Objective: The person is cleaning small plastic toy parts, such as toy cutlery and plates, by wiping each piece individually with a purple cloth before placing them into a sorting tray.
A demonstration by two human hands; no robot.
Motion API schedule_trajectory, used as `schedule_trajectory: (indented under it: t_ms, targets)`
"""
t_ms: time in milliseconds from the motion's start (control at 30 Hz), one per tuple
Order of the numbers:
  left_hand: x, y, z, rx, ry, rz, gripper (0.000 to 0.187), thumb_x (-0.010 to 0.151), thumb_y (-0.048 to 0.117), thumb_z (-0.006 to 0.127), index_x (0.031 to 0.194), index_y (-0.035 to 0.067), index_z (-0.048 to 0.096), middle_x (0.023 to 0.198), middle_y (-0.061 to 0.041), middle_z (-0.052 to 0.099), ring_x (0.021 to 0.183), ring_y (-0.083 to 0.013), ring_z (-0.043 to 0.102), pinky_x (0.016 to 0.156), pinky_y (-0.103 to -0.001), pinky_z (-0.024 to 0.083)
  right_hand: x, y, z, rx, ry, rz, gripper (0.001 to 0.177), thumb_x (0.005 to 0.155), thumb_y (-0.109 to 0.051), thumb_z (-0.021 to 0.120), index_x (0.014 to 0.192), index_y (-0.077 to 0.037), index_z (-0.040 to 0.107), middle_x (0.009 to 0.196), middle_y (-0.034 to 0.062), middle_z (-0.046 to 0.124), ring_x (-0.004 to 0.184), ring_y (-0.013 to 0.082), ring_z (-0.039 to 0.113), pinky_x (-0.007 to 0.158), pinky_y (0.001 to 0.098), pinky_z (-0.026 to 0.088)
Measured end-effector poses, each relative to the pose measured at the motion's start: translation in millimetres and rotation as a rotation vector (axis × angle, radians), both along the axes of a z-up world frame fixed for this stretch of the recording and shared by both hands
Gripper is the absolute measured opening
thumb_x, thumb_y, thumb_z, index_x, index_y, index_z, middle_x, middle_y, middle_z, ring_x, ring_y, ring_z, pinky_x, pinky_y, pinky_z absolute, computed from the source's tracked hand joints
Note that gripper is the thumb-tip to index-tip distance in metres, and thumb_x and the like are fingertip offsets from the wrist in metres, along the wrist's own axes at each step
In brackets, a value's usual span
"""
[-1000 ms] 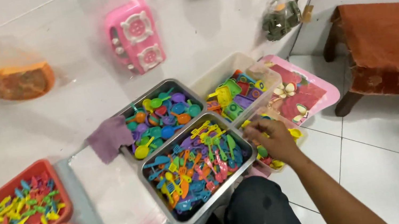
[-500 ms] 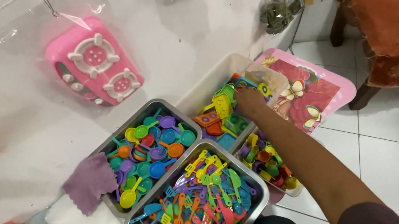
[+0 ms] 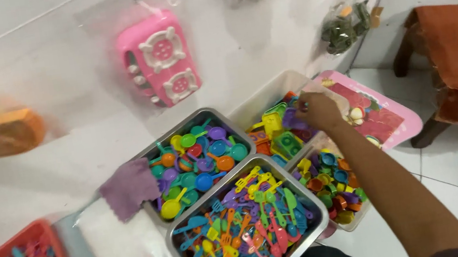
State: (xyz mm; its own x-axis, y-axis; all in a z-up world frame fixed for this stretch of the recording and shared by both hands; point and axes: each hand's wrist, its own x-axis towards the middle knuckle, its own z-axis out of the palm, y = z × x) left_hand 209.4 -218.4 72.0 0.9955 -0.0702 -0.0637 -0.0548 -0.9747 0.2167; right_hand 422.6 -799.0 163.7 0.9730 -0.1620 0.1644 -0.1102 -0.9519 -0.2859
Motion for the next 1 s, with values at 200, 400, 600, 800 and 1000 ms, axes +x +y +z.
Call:
schedule_trajectory:
  t_ms: [200,400,600,800,1000]
  targets:
    - [-28.6,-15.9,156.6,-0.186,0.036,-0.175,0.055,0.079,0.004,0.058,0.132,0.019,0.059,0.136,-0.002,0.062,0.109,-0.0312,0.068,0.084,-0.044,0.059,-71.4,98.5,112.2,0.406,-0.462,0.189,0.024,0.09,0.003,0.076,0.112,0.001,0.066,0.083,0.007,0.064,0.063,0.0142,0.049,0.057,0.0278,0.041]
    - [-40.5,-23.2,273.9,-0.891,0.079,-0.308,0.098,0.091,0.053,0.057,0.162,0.007,0.008,0.166,-0.028,0.024,0.151,-0.0438,0.028,0.114,-0.054,0.031,-175.0,291.5,179.5,0.414,-0.453,0.539,0.028,0.076,-0.002,0.084,0.1,0.0,0.069,0.085,0.0067,0.071,0.069,0.0135,0.062,0.064,0.0259,0.052]
    - [-46.8,-10.2,243.4,-1.442,-0.358,-0.067,0.069,0.102,0.021,0.045,0.157,0.008,0.005,0.131,-0.015,0.048,0.111,-0.0241,0.061,0.097,-0.038,0.051,-199.4,420.3,192.1,0.845,0.14,1.025,0.046,0.066,0.008,0.077,0.109,-0.004,0.063,0.109,0.0074,0.073,0.094,0.015,0.071,0.09,0.0302,0.06]
    - [-27.9,69.4,223.8,-1.824,-0.283,0.387,0.077,0.1,0.042,0.05,0.162,0.015,0.014,0.122,-0.017,0.05,0.087,-0.0234,0.064,0.073,-0.039,0.065,-91.2,450.2,127.9,-0.201,-0.161,0.941,0.062,0.068,-0.017,0.074,0.129,-0.008,0.063,0.132,0.0209,0.063,0.12,0.0439,0.061,0.095,0.0537,0.051]
    - [-25.9,82.5,233.1,-2.229,-0.072,0.549,0.067,0.101,0.044,0.051,0.158,0.018,0.028,0.117,-0.016,0.058,0.078,-0.0277,0.07,0.063,-0.044,0.066,-55.9,471.7,53.7,-0.737,-0.237,0.758,0.051,0.079,-0.013,0.062,0.13,-0.013,0.063,0.127,0.0074,0.061,0.115,0.0296,0.063,0.086,0.0404,0.057]
